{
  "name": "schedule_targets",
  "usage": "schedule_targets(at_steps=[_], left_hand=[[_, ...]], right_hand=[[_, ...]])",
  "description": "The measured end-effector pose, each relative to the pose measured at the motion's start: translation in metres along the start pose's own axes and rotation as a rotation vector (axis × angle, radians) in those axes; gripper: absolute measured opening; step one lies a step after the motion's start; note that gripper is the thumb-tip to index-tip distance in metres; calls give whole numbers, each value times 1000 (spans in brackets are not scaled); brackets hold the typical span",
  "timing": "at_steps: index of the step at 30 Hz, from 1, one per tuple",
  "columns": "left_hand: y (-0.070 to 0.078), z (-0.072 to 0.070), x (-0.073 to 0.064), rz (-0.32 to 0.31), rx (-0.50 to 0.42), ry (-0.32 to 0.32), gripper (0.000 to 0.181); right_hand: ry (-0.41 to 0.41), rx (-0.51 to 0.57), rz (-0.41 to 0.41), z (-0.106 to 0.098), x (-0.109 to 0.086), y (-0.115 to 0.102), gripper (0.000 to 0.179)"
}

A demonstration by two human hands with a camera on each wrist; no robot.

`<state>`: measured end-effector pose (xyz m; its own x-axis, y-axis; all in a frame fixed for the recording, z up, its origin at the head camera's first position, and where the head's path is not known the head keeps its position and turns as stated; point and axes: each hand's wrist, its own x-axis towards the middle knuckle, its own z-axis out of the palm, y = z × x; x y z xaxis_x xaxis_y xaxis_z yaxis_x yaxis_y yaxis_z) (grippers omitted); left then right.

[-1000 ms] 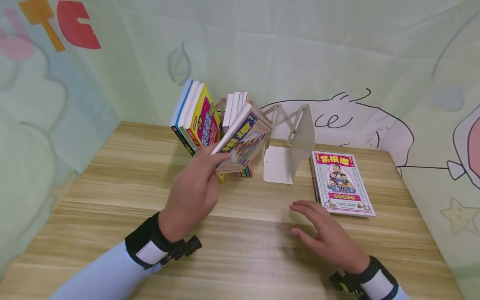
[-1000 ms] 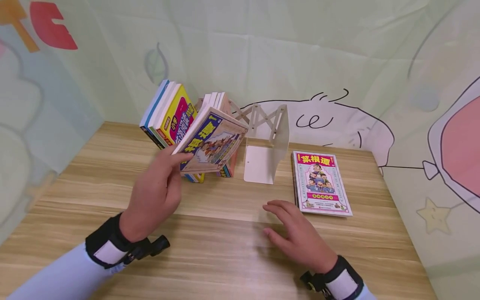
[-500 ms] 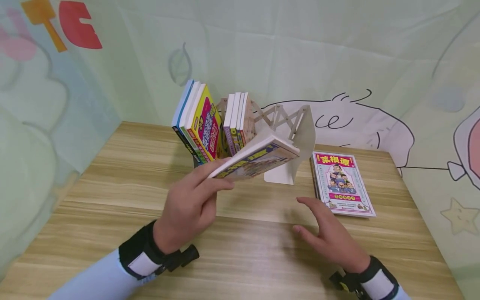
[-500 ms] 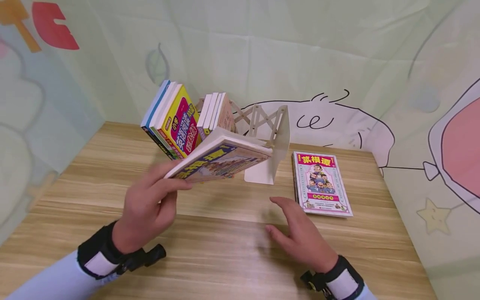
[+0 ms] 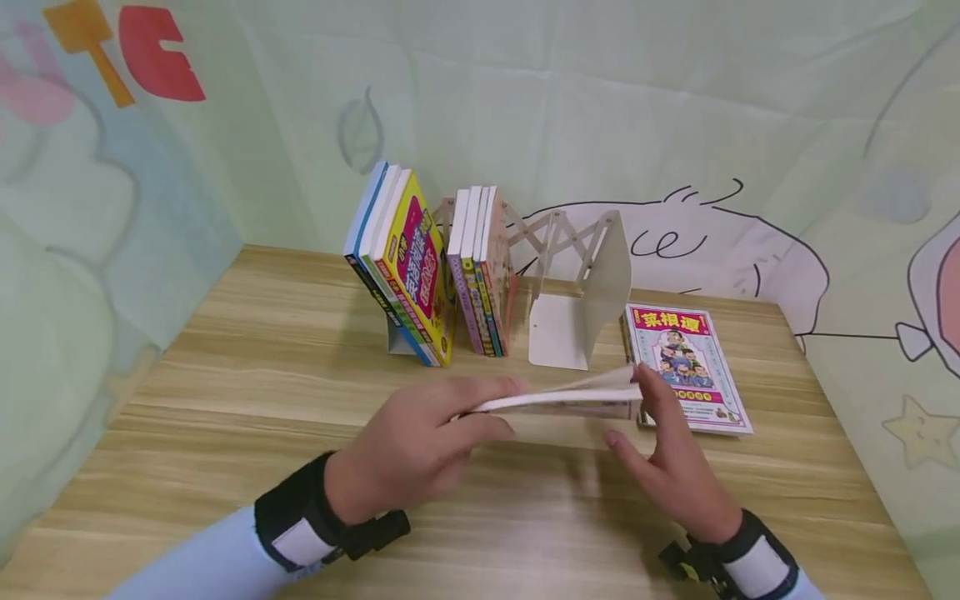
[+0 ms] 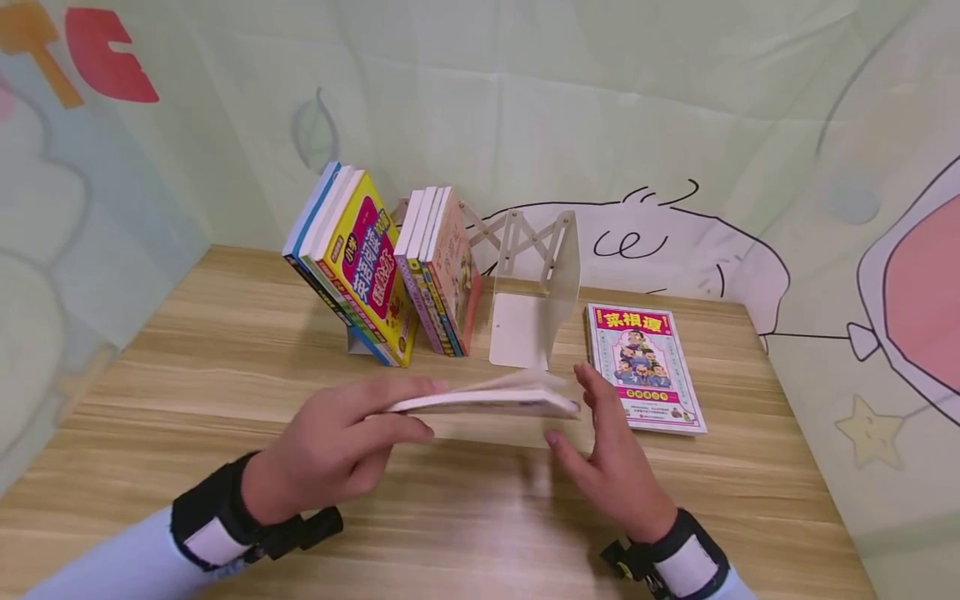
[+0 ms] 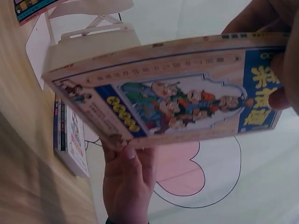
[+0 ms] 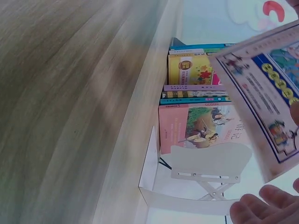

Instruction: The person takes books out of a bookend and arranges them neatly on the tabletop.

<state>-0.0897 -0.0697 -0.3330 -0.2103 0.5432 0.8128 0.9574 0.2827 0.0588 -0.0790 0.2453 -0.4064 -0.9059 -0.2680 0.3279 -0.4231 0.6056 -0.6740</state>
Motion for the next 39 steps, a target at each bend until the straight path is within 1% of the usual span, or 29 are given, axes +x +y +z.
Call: schedule_targets(at_steps=[2,3,6,9,11,13,15,16,20,22,24,27,29,32,35,37,39], left_hand=[[1,3,-2,39,-16,-30,20],[2,5,-2,49,-23,-45,21],[3,7,-5,43,-37,-89,18],[4,8,-6,13,-37,-115,13],[4,8,-5,-11,-44,-128,11],[4,8,-6,-45,-63,-138,14],[3,8,-6,-77,-70,-137,19],[2,8,-6,-103,-74,-135,21],[-1,8,-5,-225,-68,-118,25],[-2,7,-5,-308,-66,-116,28],[-4,6,-6,-391,-60,-128,31],[-7,7,-9,-478,-49,-169,34],[-9,8,-12,-504,-38,-204,36],[-13,12,-16,-505,-22,-235,35],[-16,16,-20,-506,-13,-249,33],[-17,18,-21,-509,-10,-259,31],[-18,20,-23,-513,-7,-275,30]], right_hand=[[-6,-23,-17,0,-1,-1,81],[-14,-26,-20,0,-2,-1,74],[-5,-60,-76,1,-5,0,55],[35,-67,-134,1,-7,1,43],[73,-68,-176,1,-8,2,42],[93,-30,-191,1,-8,2,38],[109,19,-185,0,-8,4,36],[118,46,-181,0,-7,4,34],[163,139,-101,-3,-6,6,33],[181,166,-42,-5,-6,6,32],[201,187,17,-7,-6,7,31],[240,195,96,-12,-5,10,27],[288,203,147,-17,-4,13,27],[393,226,242,-27,-2,18,29],[508,302,367,-37,1,22,34],[567,363,449,-43,3,25,38],[617,435,509,-48,5,28,41]])
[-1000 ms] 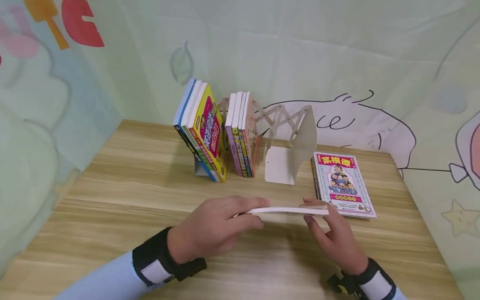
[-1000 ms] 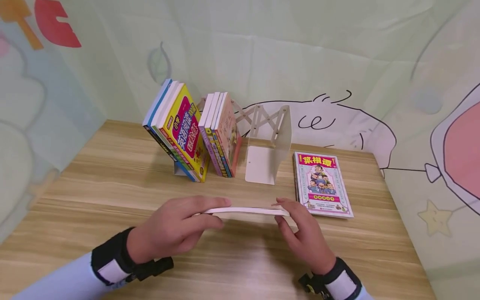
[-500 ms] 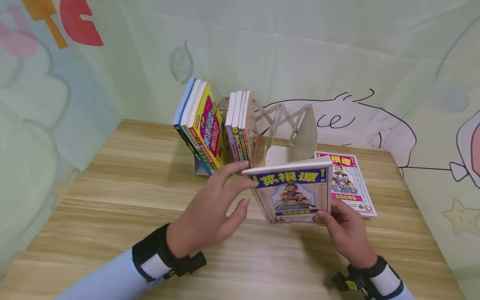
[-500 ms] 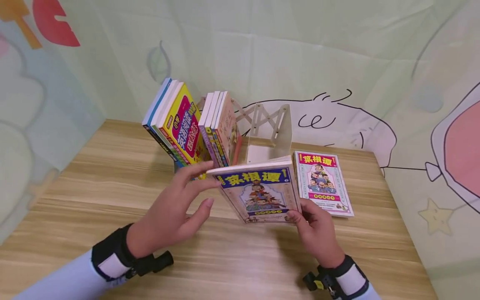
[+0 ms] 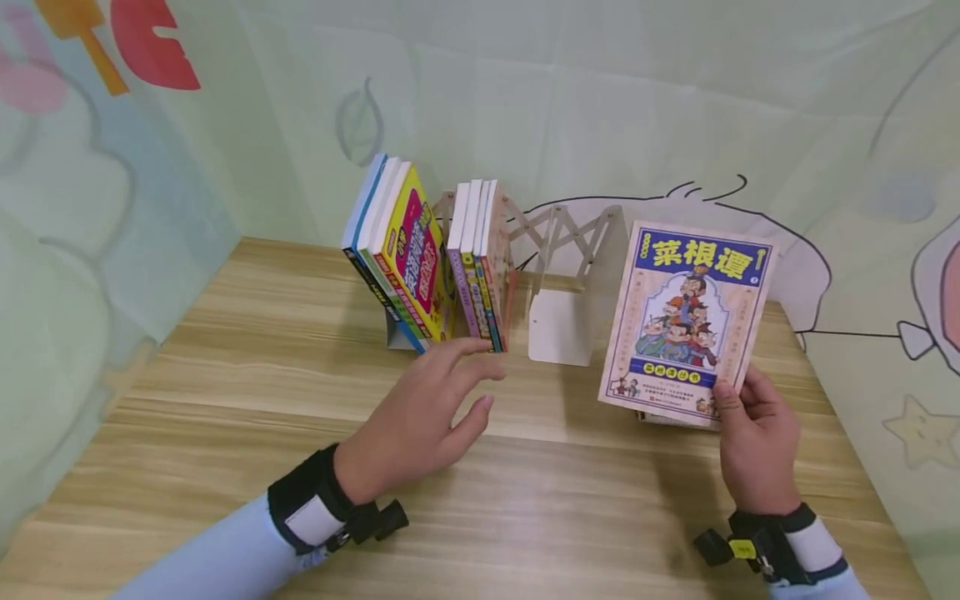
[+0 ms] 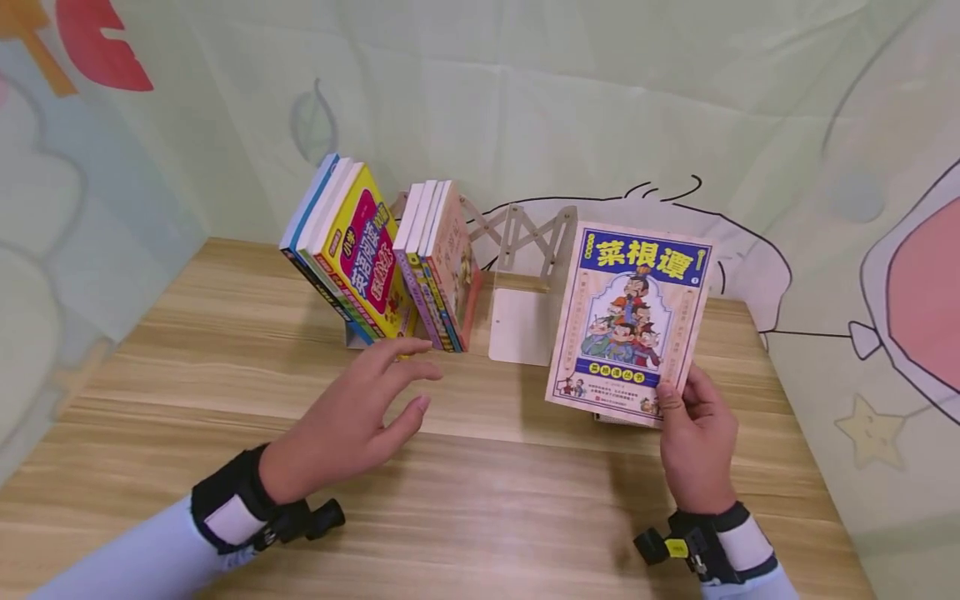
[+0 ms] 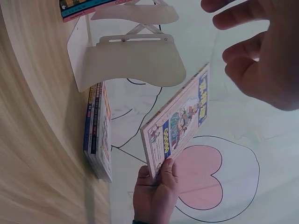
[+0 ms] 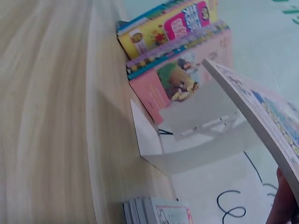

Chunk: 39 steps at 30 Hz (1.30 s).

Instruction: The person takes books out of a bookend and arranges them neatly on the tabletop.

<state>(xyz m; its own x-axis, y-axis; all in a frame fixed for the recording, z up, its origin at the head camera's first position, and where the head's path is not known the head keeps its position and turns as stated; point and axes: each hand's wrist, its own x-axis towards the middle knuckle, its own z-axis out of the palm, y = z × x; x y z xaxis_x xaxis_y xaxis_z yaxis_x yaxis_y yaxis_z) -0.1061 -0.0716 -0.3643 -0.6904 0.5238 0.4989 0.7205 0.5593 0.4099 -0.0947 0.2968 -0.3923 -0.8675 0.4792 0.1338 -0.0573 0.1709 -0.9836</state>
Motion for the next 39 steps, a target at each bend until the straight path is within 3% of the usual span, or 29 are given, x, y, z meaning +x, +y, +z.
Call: schedule_targets(at_steps=[3,8,11,19,24,39], left_hand=[[0,2,0,-3,18,-14,28],[0,5,0,-17,50,-28,26],[0,5,-1,-34,56,-40,26],[-1,6,-1,-61,51,-68,24],[-3,7,-3,-67,49,-78,23],[-4,9,-5,-78,63,-91,22]], right_hand=[[45,82,62,-4,6,0,44],[98,247,85,-8,13,3,44],[114,275,98,-11,17,7,44],[85,87,237,-19,32,22,48],[47,50,309,-23,39,32,52],[-55,-62,380,-33,51,43,60]])
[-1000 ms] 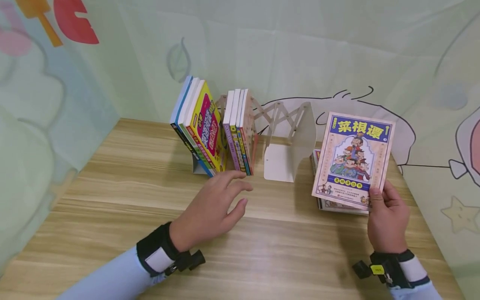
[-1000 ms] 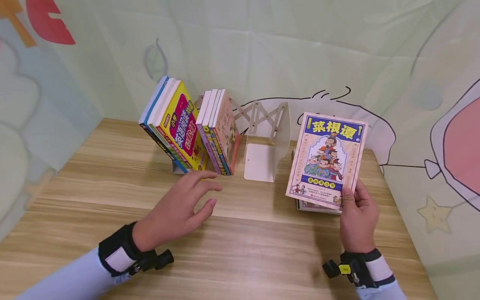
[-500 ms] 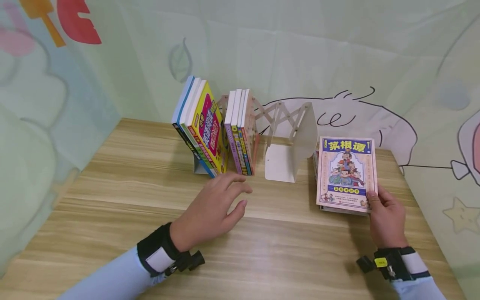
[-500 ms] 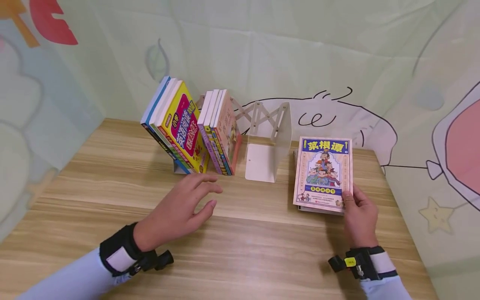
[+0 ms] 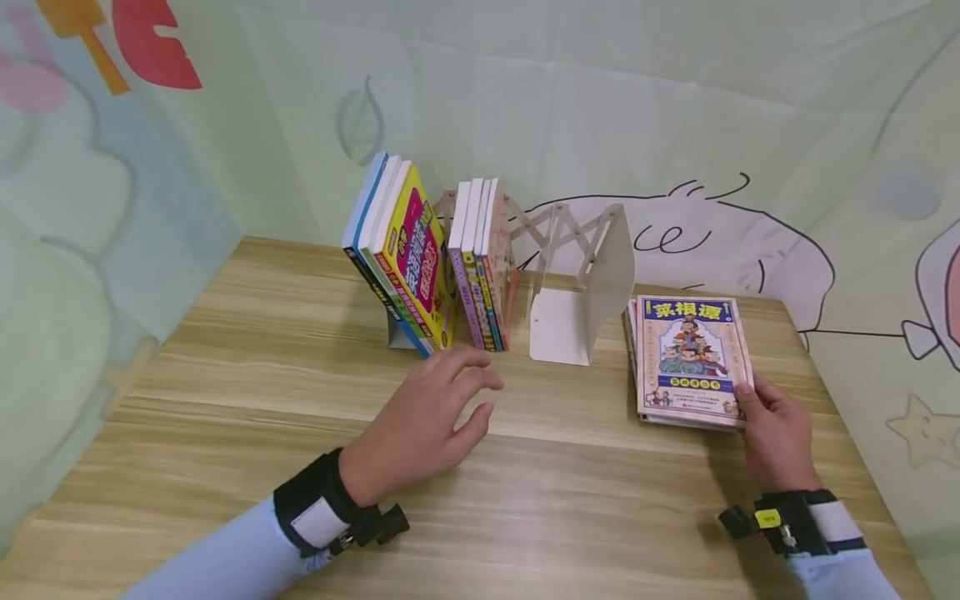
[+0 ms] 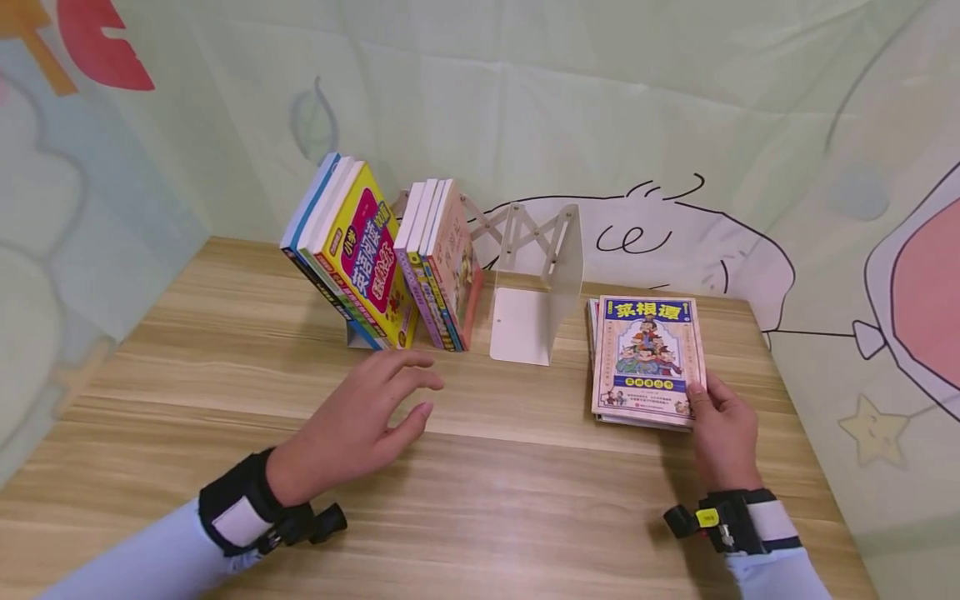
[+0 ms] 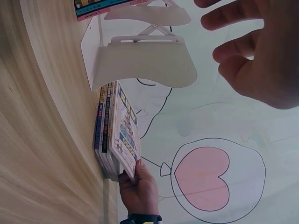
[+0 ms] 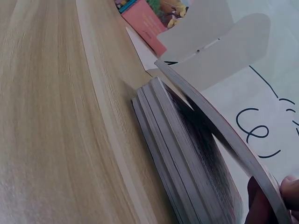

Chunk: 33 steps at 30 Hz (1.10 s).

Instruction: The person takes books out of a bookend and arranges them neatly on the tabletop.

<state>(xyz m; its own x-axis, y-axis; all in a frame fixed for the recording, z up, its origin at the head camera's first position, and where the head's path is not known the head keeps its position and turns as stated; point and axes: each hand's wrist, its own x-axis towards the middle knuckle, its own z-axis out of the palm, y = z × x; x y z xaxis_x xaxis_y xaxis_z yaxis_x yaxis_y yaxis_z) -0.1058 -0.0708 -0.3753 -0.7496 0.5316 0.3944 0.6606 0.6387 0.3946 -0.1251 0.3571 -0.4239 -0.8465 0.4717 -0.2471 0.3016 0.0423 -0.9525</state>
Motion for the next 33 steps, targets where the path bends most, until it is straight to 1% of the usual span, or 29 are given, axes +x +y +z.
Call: schedule_targets(at_steps=[3,6,10,12,14,17,19,21,27,33], left_hand=[[0,1,-1,2,-2,3,21],[0,1,-1,3,-3,5,21],[-1,2,-2,-3,-5,-3,21],[-1,3,-2,-10,-7,-13,21],[0,3,-2,-16,-10,-22,22],[0,4,-2,-19,-12,-29,22],[1,4,-3,-18,-11,-27,22],[1,4,-3,-15,-9,-23,22],[1,5,-3,-12,0,-25,21],[1,4,-3,-22,4,-28,22]], right_hand=[[-20,-43,2,-1,0,1,59],[-33,-56,12,-2,0,1,60],[-22,-96,33,-1,1,0,63],[-23,-161,46,0,1,-1,66],[-32,-258,49,-1,1,-1,71],[-74,-410,14,-3,0,-1,74],[-93,-473,-10,-3,-1,-1,76],[-103,-489,-20,-3,-1,-1,77],[-105,-474,-22,-1,-5,-4,81],[-68,-496,-23,1,-8,-5,83]])
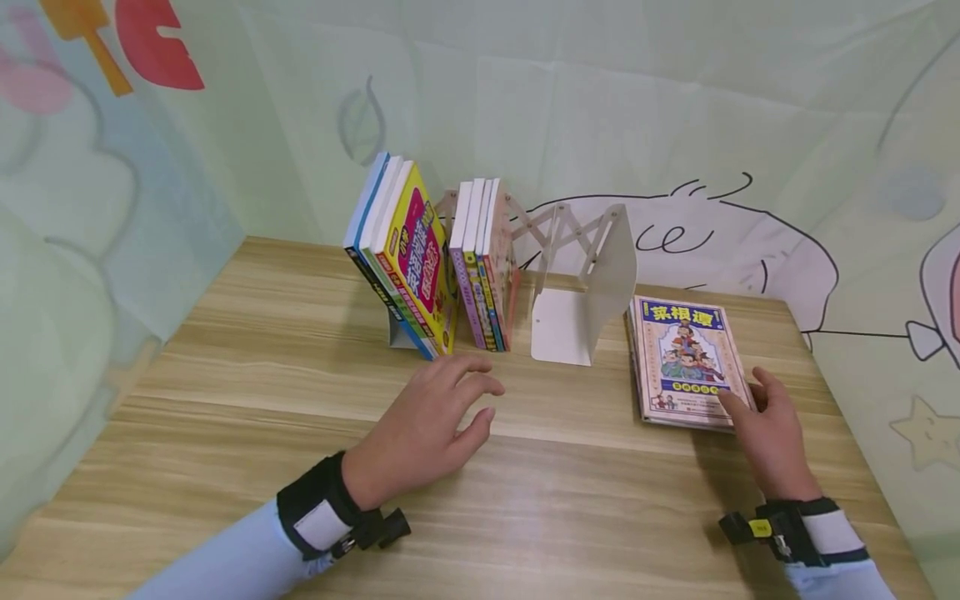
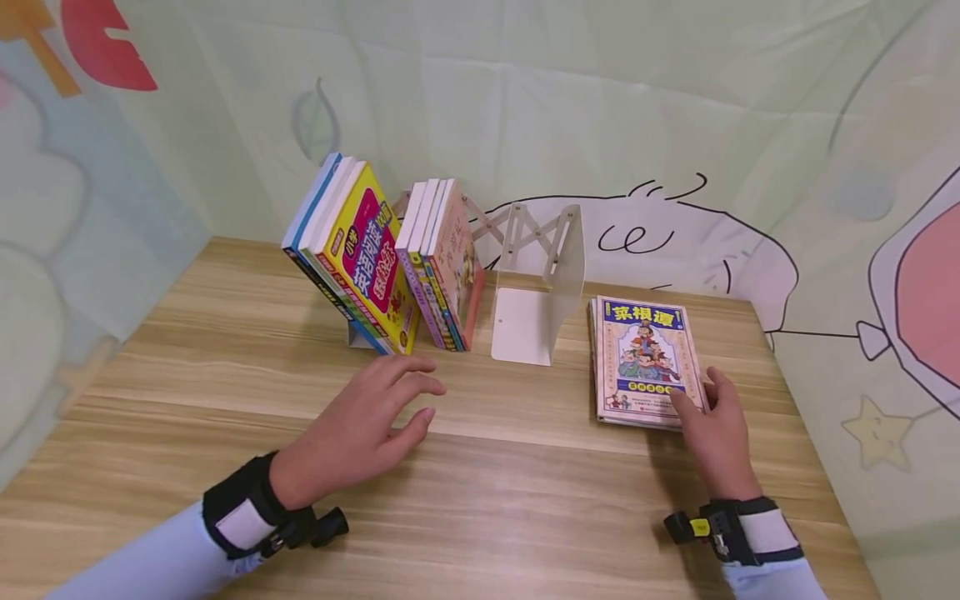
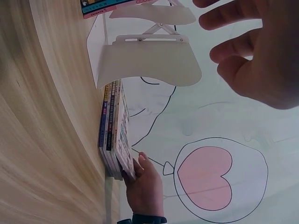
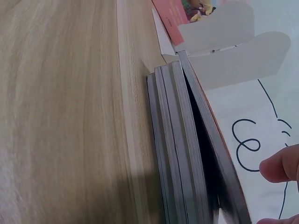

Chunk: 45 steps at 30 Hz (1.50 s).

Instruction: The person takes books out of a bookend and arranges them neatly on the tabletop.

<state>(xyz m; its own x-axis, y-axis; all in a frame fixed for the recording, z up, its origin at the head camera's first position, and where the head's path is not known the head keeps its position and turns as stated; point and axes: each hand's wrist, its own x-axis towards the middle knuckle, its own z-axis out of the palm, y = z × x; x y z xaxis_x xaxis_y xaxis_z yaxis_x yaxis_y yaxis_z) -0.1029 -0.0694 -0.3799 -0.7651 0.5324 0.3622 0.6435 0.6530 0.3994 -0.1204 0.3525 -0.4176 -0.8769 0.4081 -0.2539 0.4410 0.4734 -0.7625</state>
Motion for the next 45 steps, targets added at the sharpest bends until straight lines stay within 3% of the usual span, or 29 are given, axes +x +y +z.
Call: schedule_targets(at_steps=[6,11,24,31,38,45], left_hand=[[0,0,0,-4,-2,1,24],[0,0,-1,-6,-2,-1,25],[-1,1,-1,-28,-9,-15,36],[-1,1,-2,-29,-8,-13,40],[-2,1,-4,-26,-21,-6,41],[-3,2,-5,-16,-21,7,42]], right_hand=[[54,-15,-25,2,-3,-1,78],[75,-46,-143,5,-10,-5,71],[-49,-169,-617,27,-45,-30,60],[-129,-284,-868,43,-62,-43,65],[-222,-286,-963,63,-81,-54,68],[-230,-285,-1016,73,-90,-58,71]])
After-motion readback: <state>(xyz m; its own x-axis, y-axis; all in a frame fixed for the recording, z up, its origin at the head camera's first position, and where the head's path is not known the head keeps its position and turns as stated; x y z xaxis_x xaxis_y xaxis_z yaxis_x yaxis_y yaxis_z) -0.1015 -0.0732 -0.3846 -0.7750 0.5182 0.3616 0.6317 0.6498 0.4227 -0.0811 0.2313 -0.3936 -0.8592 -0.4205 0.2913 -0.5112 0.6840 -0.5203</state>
